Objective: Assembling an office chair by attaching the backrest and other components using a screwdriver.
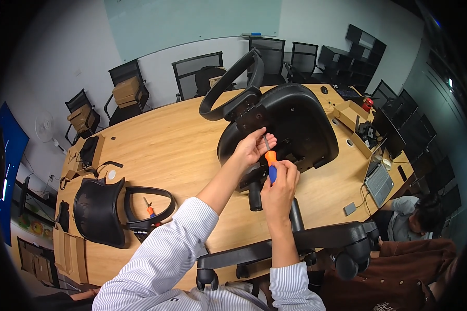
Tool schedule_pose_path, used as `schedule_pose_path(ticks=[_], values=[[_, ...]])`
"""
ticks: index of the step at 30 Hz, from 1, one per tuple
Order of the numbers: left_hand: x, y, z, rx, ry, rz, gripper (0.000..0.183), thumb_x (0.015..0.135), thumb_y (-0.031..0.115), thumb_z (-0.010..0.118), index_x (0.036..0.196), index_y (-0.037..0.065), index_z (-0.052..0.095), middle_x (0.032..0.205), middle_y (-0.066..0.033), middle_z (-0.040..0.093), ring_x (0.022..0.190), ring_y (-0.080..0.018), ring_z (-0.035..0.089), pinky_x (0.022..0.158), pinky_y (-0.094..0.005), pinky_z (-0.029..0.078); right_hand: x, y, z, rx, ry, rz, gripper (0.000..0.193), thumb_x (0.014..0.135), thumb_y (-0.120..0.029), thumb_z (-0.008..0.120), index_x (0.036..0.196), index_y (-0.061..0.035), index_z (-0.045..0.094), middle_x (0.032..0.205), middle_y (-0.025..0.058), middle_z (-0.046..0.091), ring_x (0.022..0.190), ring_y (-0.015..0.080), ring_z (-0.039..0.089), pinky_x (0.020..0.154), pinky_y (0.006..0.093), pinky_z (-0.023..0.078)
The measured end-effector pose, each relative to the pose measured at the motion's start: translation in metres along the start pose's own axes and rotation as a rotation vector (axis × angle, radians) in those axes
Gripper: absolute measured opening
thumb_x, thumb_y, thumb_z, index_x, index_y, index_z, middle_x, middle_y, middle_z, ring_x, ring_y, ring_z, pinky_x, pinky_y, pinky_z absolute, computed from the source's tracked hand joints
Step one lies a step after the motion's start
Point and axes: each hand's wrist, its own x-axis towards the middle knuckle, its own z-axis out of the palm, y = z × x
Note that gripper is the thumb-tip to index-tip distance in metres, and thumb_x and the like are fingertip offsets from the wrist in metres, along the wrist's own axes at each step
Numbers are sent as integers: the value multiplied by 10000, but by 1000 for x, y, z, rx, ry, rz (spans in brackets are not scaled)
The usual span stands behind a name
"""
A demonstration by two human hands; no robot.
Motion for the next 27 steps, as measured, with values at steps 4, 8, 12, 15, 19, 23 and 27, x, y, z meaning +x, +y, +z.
schedule_pose_path(ticks=[4,8,12,15,19,23,27], values=[[0,2,0,43,-4,-28,298,915,186,592,1023,-91,571,998,-224,661,879,-315,706,836,-421,619,-2,11,-1,54,-55,157,309,834,-25,716,1109,43,593,1161,238,584,1099,416,584,889,457,488],[-5,5,3,154,-9,-4,297,910,186,571,1015,-91,576,1000,-224,661,886,-317,704,830,-416,618,2,-7,-14,20,-201,319,343,936,-237,655,1117,49,601,945,264,672,920,429,657,804,457,522],[-15,7,1,114,-40,-37,330,899,201,563,1043,-96,580,1001,-226,660,901,-330,701,856,-433,604,-6,16,-13,-1,-57,131,327,943,-241,643,1093,48,613,930,248,682,876,435,660,766,438,528],[-36,28,-22,126,-84,97,371,899,231,582,1072,-98,582,1007,-223,659,903,-338,700,864,-439,595,-10,5,-30,56,-144,142,293,952,-215,622,1082,47,629,931,233,689,856,396,676,748,406,528],[-97,48,-89,682,5,428,261,935,183,606,926,-67,680,873,-136,690,743,-210,704,684,-333,578,-17,0,-50,319,-279,379,275,964,-185,602,1111,45,634,938,184,693,839,226,672,763,339,513],[-175,5,-216,1406,334,556,224,909,142,624,980,-55,702,860,-180,679,719,-262,674,665,-365,530,-24,8,-45,466,-306,459,302,1005,-210,561,1155,50,599,901,93,658,683,135,608,629,296,503],[-257,-62,-328,1673,571,637,281,883,107,631,1123,-34,669,1084,-223,647,1081,-386,578,959,-461,449,-22,-7,-42,700,-370,660,349,1012,-208,552,1273,22,532,853,23,563,507,24,438,412,201,351]])
